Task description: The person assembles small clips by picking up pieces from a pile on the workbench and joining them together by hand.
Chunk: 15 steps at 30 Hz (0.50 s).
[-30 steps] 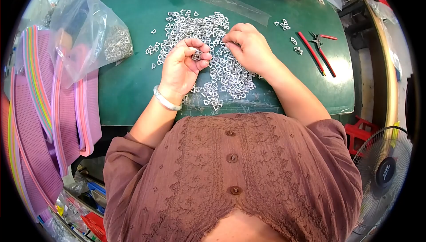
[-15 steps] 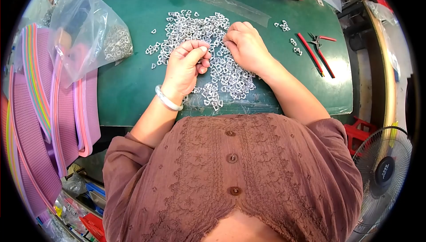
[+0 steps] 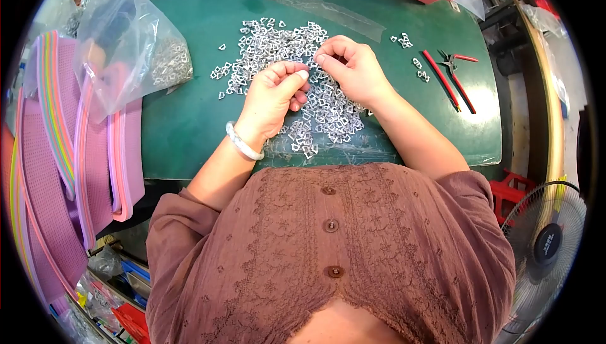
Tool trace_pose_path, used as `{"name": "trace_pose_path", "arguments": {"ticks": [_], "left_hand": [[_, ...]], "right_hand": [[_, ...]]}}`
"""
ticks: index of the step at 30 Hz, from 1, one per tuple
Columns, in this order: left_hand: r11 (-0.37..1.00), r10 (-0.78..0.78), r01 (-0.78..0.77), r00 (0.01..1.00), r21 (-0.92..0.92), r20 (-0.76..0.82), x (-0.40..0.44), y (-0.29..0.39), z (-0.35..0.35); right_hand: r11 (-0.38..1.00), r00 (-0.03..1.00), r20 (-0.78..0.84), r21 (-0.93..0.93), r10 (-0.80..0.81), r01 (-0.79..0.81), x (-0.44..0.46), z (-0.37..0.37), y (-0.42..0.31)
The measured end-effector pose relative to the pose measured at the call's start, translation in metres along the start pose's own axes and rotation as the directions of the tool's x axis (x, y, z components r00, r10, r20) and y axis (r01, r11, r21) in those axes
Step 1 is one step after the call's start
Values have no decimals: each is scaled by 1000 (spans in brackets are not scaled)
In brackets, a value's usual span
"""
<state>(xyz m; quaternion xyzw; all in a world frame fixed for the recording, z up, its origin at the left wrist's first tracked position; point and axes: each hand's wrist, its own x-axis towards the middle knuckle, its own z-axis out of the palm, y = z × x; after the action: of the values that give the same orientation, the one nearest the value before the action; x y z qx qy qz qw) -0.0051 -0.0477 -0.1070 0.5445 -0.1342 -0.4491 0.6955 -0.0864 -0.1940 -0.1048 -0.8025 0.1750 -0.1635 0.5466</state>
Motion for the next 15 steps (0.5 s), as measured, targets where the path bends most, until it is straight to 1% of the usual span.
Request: {"name": "trace_pose_path", "arguments": {"ticks": [3, 6, 11, 12, 14, 15], "left_hand": [[1000, 4, -3, 1000, -13, 19, 2, -2, 1], [998, 41, -39, 999, -50, 33, 2, -4, 0], [992, 98, -96, 995, -82, 29, 1, -3, -1], [995, 101, -100, 994, -25, 31, 0, -2, 0], [990, 104, -107, 994, 90, 37, -1, 2, 0], [976, 105, -118, 991, 182, 79, -2, 3, -1]], "right_hand": [[966, 996, 46, 244, 75, -84, -3, 2, 1], [941, 995, 72, 328, 67, -87, -7, 3, -2], [941, 985, 171, 326, 37, -92, -9, 1, -1], [943, 981, 192, 320, 32, -94, -9, 1, -1], [938, 985, 163, 327, 63, -114, -8, 0, -4], [935, 986, 148, 331, 80, -126, -8, 0, -6]]}}
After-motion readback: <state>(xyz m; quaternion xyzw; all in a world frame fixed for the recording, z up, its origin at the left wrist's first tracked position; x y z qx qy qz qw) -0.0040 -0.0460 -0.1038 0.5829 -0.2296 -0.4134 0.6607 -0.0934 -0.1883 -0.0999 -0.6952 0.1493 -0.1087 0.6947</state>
